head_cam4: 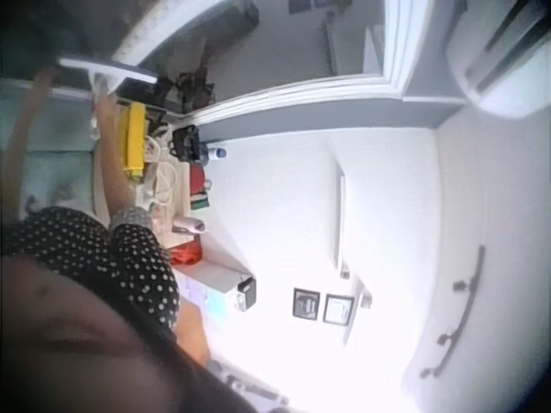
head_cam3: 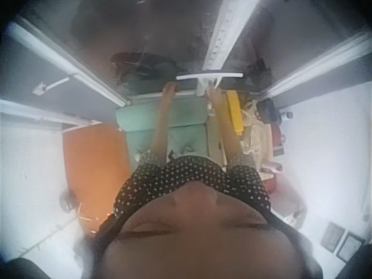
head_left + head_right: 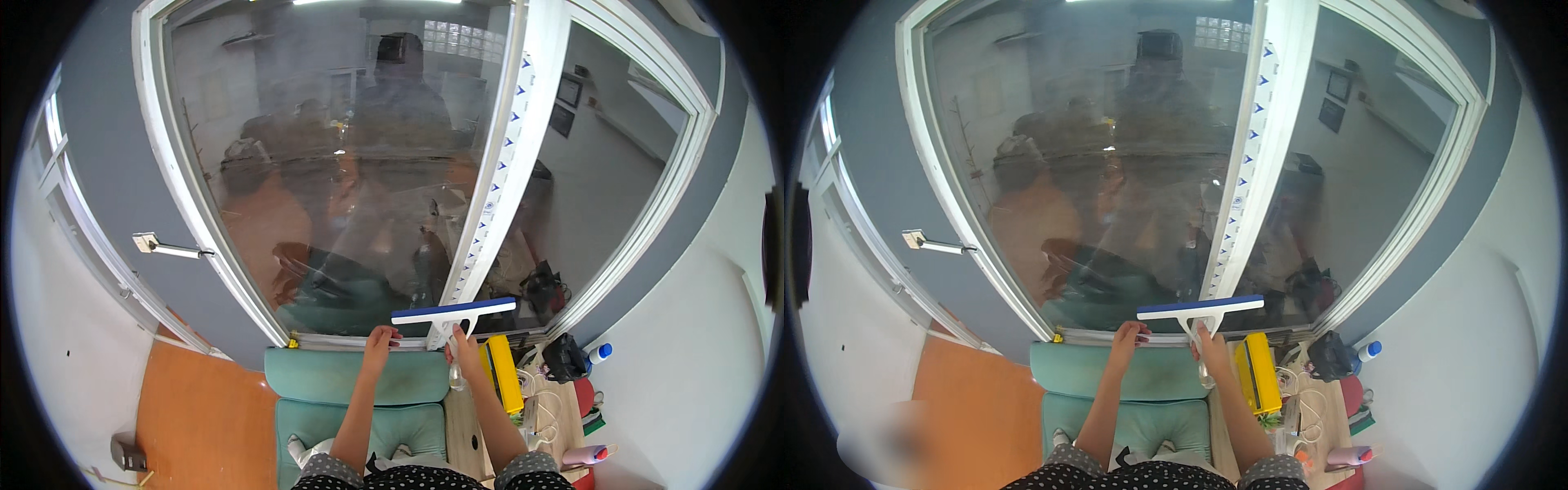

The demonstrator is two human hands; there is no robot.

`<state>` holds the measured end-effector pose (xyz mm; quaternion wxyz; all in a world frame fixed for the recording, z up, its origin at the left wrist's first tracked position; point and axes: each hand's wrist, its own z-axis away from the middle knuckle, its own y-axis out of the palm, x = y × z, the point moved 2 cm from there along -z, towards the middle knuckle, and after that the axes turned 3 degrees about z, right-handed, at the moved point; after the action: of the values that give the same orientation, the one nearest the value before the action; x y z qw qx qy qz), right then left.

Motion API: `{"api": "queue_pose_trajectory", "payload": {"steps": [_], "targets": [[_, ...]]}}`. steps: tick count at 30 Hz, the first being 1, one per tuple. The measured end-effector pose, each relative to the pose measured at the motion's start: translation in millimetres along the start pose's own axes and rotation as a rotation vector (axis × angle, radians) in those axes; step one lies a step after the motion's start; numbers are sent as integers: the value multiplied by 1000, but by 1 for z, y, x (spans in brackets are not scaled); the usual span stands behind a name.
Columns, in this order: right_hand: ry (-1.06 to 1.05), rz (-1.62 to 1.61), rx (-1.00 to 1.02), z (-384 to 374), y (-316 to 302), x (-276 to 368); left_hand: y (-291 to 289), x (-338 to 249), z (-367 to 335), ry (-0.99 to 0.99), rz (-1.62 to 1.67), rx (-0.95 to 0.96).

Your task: The person cleans a glass door and window using a handheld squeegee tool, wiping the glass surface in downward and sideways motions.

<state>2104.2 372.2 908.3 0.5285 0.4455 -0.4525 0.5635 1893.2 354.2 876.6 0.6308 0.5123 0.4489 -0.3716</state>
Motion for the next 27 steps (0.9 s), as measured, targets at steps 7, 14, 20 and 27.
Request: {"api": "queue_pose_trajectory", "payload": {"steps": [7, 14, 20, 27], "targets": [[-2, 4, 215, -11, 91, -6, -67, -16, 12, 6, -33, -206], [-109, 73, 341, -6, 198, 5, -146, -33, 31, 43, -52, -410], [-45, 13, 418, -2, 230, 6, -180, -45, 41, 65, -4, -555], [-29, 82, 405, -12, 218, 16, -185, -53, 29, 90, 35, -560]]}}
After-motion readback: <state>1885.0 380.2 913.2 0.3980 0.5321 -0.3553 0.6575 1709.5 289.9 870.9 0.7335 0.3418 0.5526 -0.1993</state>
